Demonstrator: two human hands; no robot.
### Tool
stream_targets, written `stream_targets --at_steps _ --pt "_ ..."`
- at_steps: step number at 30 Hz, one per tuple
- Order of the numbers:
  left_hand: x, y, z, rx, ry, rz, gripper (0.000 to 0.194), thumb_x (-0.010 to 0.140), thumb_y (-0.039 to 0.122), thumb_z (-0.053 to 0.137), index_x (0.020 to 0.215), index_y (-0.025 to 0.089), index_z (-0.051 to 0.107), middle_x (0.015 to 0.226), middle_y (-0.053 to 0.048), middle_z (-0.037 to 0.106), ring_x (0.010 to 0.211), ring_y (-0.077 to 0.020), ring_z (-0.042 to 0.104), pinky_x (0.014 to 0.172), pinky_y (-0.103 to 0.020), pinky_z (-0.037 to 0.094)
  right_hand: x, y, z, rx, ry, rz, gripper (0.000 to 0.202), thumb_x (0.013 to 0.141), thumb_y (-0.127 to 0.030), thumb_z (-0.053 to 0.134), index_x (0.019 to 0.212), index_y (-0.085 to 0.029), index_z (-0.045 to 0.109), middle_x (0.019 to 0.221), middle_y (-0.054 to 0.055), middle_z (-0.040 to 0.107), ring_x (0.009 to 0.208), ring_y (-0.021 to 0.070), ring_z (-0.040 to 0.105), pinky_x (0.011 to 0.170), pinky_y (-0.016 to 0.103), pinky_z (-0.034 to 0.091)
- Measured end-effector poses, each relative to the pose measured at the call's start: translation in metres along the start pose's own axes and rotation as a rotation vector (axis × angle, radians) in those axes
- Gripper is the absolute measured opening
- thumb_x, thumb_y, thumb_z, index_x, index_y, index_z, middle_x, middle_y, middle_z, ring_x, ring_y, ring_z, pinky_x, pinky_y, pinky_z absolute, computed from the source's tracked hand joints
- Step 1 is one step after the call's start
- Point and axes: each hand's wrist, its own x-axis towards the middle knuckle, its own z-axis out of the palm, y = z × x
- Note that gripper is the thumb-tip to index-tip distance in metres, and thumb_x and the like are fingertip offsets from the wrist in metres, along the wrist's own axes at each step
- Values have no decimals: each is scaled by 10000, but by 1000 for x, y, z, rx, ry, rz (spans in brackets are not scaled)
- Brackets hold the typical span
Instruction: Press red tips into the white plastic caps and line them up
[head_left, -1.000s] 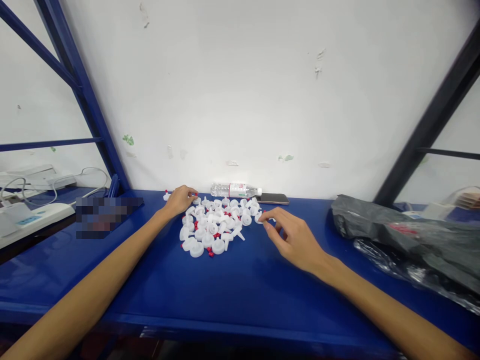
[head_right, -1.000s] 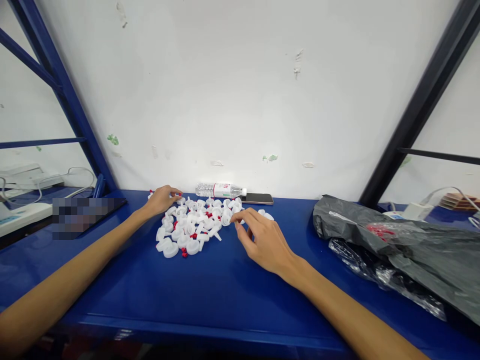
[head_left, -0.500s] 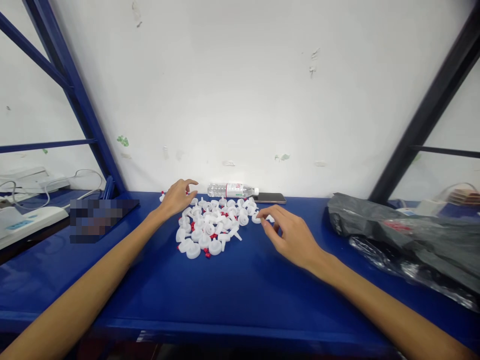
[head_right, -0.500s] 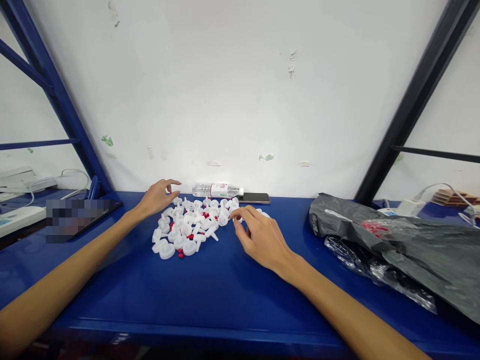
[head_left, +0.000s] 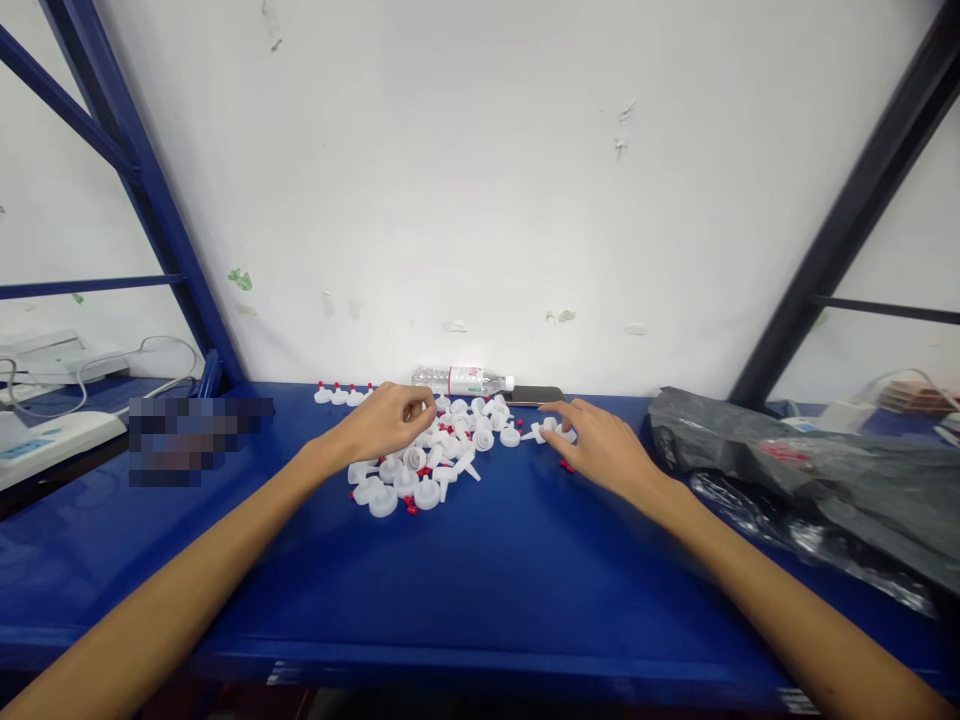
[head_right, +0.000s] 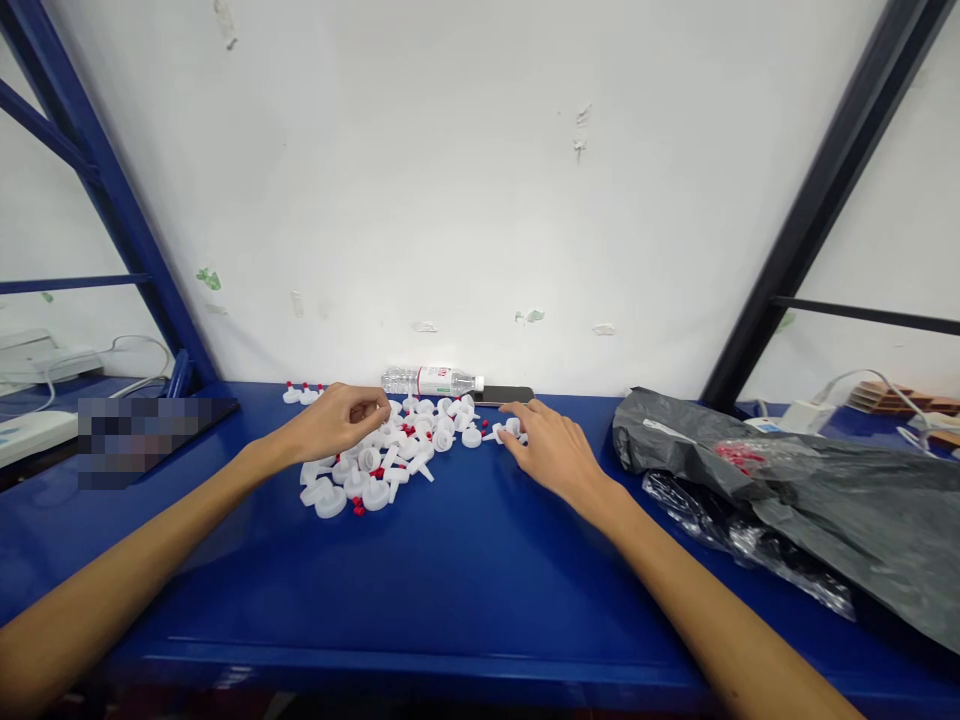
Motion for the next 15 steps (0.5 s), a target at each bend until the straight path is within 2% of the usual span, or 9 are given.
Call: stream_targets --at_steps 2,4,7,11,13,15 --pt "0 1 3 1 -3 1 270 893 315 489 676 202 603 522 30 477 503 -122 403 504 -262 303 0 1 5 -20 -24 -30 431 968 -427 550 1376 -292 576 1002 66 669 810 219 663 610 290 398" --pt "0 2 5 -4 -8 1 264 892 306 491 675 200 598 523 30 483 500 -118 406 508 -262 304 0 3 9 -47 -52 -59 435 970 -429 561 1382 -292 575 1011 73 653 787 213 654 602 287 399" --pt "-1 4 5 -78 -21 -7 254 877 290 513 660 192 600 523 30 473 499 -107 383 502 -257 294 0 5 13 -50 -73 -91 313 979 -384 568 1269 -289 637 1005 60 635 757 194 639 594 280 390" --pt "-1 9 -8 -367 -66 -48 278 890 360 563 718 183 691 529 19 490 473 -91 346 464 -243 282 -1 4 9 -20 -56 -119 217 963 -373 607 1151 -276 657 987 41 629 729 176 624 583 275 382" --pt "-2 12 -21 -479 -150 -58 278 877 398 612 747 193 746 513 7 512 449 -86 357 436 -233 286 -1 1 5 -12 -35 -124 221 958 -401 612 1129 -272 665 980 40 629 713 171 621 574 277 381" --pt "-5 14 -33 -534 -376 -67 240 842 415 670 802 216 798 491 -12 568 408 -92 397 389 -226 286 -2 -4 -1 8 -6 -115 237 963 -436 594 1113 -270 673 967 36 627 699 164 620 577 281 388"
